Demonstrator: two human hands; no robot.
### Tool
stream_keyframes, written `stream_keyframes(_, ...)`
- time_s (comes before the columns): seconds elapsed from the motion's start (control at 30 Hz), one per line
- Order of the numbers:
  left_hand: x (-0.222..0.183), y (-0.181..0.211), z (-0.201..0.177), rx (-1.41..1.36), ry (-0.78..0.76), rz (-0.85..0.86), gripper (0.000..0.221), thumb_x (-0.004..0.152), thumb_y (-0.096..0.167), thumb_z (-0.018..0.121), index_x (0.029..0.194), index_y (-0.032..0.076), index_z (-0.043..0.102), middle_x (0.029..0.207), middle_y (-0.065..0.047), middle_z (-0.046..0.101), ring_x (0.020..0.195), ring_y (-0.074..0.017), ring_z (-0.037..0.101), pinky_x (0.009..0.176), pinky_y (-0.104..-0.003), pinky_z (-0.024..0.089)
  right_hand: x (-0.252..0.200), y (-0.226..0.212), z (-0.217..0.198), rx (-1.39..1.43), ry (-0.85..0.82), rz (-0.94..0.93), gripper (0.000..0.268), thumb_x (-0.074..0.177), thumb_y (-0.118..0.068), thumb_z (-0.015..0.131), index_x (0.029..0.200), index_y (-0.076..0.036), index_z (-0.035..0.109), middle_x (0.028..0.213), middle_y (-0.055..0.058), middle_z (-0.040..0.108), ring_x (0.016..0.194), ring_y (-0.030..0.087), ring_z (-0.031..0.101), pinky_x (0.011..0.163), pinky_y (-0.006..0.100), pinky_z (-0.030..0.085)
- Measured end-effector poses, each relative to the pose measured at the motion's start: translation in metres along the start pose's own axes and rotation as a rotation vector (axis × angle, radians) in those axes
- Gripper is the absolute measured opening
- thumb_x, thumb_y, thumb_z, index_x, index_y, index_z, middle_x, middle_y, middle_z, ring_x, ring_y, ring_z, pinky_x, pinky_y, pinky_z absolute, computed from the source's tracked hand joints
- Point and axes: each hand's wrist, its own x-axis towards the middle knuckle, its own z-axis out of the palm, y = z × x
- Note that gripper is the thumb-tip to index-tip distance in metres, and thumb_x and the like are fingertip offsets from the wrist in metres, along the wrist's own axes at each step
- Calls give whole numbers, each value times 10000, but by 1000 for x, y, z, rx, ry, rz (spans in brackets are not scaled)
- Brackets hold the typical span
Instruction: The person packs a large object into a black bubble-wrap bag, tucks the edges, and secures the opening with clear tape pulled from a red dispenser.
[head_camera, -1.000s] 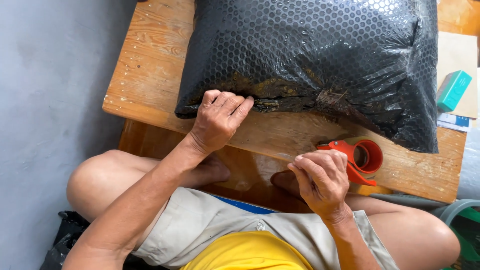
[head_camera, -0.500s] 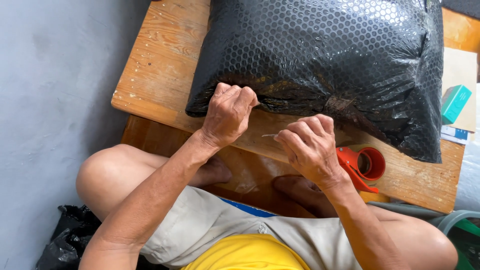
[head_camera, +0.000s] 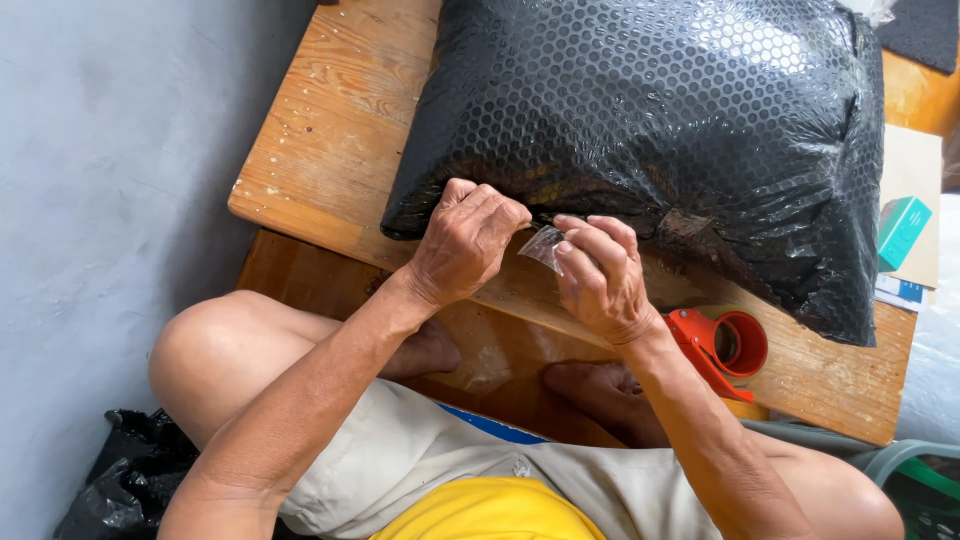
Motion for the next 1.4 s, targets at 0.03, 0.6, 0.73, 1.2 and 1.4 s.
stream_keyframes(0.03, -1, 0, 0, -11, 19, 11, 120, 1006, 68, 627, 903, 129, 619, 768, 3, 586, 719, -192, 624, 769, -313, 472, -1, 1, 5, -15, 10, 2, 268, 925, 11, 710, 1169, 39, 605, 1084, 202, 595, 913, 354, 724, 831, 490, 613)
stream_keyframes(0.6, -7, 7, -10, 190, 28, 109, 137, 1044, 227, 643, 1114, 129, 708, 955, -8, 667, 922, -181, 633, 880, -359, 413, 10, -2, 3, 134, -60, 372, 340, 901, -16, 745, 1123, -20, 487, 1027, 156, 561, 825, 354, 721, 698, 454, 612)
stream_keyframes(0.73, -15, -3, 1, 157, 1, 100, 143, 1052, 137, 587, 1060, 126, 730, 847, 1, 620, 818, -176, 627, 823, -326, 451, 8, 0, 2, 138, -71, 369, 332, 912, -1, 746, 1115, -1, 483, 1026, 152, 579, 829, 365, 729, 692, 455, 615)
stream_keyframes(1.2, -6, -7, 2, -58, -85, -205, 149, 922, 139, 758, 923, 137, 609, 679, 16, 634, 685, -183, 679, 752, -314, 525, 38, -16, -30, 46, -202, 311, 295, 924, -163, 792, 1143, -34, 641, 1047, 94, 673, 957, 300, 695, 866, 448, 522)
stream_keyframes(1.4, -1, -4, 1, -70, -123, -290, 182, 920, 160, 754, 922, 153, 572, 679, 4, 633, 679, -211, 688, 758, -334, 531, 41, -17, -22, -147, -363, 165, 65, 1003, -196, 656, 962, -146, 665, 883, 33, 611, 893, 255, 642, 840, 409, 419)
